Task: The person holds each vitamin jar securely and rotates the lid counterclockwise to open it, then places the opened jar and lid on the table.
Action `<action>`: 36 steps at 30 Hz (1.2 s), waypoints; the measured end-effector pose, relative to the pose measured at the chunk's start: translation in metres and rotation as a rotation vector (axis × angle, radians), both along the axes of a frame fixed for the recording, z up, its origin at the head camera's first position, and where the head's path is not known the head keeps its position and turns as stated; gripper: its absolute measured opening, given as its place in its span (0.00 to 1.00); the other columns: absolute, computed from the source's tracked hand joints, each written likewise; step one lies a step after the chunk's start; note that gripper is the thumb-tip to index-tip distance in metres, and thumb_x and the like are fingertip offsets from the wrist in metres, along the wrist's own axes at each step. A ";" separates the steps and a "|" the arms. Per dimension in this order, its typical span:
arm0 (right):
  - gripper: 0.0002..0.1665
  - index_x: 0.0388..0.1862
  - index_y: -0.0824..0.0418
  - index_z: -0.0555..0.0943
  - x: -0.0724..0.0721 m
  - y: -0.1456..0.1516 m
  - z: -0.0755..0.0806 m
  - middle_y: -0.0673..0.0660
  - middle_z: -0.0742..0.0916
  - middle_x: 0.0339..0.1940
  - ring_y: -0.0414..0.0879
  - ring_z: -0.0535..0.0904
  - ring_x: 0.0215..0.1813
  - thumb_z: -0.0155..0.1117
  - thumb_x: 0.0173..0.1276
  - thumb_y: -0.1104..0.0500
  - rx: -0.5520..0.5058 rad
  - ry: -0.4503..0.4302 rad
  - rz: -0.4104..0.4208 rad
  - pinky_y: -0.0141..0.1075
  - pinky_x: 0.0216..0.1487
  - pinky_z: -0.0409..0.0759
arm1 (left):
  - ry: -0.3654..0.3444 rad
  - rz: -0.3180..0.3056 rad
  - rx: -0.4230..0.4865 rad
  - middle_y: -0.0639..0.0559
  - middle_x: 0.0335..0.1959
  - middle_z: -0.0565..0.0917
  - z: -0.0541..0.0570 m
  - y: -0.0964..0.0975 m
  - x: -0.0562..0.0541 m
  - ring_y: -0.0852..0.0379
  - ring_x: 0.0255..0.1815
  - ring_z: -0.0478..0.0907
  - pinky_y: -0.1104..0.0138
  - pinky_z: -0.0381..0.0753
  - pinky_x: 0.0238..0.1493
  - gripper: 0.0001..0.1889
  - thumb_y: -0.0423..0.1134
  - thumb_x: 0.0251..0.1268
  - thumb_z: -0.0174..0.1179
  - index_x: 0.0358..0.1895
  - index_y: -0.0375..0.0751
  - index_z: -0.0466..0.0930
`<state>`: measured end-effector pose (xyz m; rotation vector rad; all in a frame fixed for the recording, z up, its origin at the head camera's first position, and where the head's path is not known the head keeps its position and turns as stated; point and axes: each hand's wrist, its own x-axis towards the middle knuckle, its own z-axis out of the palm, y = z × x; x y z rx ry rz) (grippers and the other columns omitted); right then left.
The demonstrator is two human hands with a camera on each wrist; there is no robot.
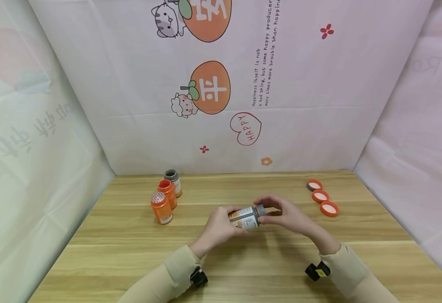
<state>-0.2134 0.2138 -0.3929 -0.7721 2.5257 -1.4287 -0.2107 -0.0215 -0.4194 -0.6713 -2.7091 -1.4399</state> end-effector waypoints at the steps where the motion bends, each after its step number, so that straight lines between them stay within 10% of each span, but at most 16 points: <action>1: 0.25 0.58 0.51 0.73 0.000 -0.001 0.000 0.55 0.80 0.57 0.56 0.74 0.60 0.64 0.64 0.49 0.007 -0.019 -0.019 0.46 0.52 0.78 | 0.002 0.004 -0.002 0.54 0.42 0.84 0.000 0.001 0.000 0.62 0.35 0.76 0.70 0.76 0.35 0.32 0.41 0.35 0.78 0.52 0.46 0.81; 17: 0.36 0.59 0.65 0.73 -0.006 -0.007 0.005 0.60 0.82 0.42 0.48 0.82 0.37 0.48 0.70 0.37 0.108 -0.339 -0.144 0.48 0.41 0.83 | 0.044 0.025 -0.012 0.52 0.40 0.85 0.000 0.009 0.001 0.62 0.35 0.77 0.71 0.76 0.34 0.31 0.34 0.33 0.78 0.50 0.42 0.81; 36: 0.31 0.61 0.61 0.71 -0.002 -0.003 0.008 0.62 0.81 0.46 0.52 0.82 0.41 0.55 0.69 0.41 0.088 -0.310 -0.069 0.49 0.43 0.82 | 0.031 -0.001 0.008 0.53 0.40 0.84 -0.001 0.004 0.001 0.62 0.35 0.77 0.71 0.76 0.35 0.30 0.38 0.34 0.78 0.50 0.44 0.81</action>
